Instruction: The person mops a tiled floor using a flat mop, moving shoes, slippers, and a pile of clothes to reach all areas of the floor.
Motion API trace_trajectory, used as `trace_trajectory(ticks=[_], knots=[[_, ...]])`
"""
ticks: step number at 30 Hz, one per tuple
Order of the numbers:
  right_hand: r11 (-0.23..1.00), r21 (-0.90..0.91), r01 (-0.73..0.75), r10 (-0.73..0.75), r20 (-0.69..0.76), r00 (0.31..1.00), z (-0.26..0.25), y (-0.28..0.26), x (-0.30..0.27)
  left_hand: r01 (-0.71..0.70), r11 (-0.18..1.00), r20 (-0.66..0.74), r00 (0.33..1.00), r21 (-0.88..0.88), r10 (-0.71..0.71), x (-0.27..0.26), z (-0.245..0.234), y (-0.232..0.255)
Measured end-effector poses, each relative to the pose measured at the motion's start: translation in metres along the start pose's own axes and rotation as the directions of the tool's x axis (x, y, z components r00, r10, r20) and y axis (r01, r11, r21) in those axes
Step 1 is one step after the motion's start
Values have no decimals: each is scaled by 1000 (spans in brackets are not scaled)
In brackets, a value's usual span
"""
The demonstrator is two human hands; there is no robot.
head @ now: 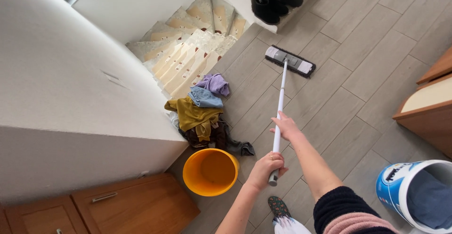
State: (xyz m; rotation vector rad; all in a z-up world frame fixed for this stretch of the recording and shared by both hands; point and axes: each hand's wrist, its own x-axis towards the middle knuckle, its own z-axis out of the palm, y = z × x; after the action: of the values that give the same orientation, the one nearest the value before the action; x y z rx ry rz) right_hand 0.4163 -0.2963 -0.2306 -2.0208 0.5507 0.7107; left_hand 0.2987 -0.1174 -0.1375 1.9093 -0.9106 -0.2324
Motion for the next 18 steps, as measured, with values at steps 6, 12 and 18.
trace_trajectory(ticks=[6, 12, 18], knots=[[916, -292, 275, -250, 120, 961, 21, 1, 3, 33, 996, -29, 999, -84, -35, -22, -20, 8], [757, -472, 451, -406, 201, 891, 120, 64, 11, 55, 996, -80, 995, -69, -60, -104, -26, 42], [706, -499, 503, -381, 332, 863, 171, 36, -78, 152, 976, -220, 958, -153, -184, -181, -36, 102]])
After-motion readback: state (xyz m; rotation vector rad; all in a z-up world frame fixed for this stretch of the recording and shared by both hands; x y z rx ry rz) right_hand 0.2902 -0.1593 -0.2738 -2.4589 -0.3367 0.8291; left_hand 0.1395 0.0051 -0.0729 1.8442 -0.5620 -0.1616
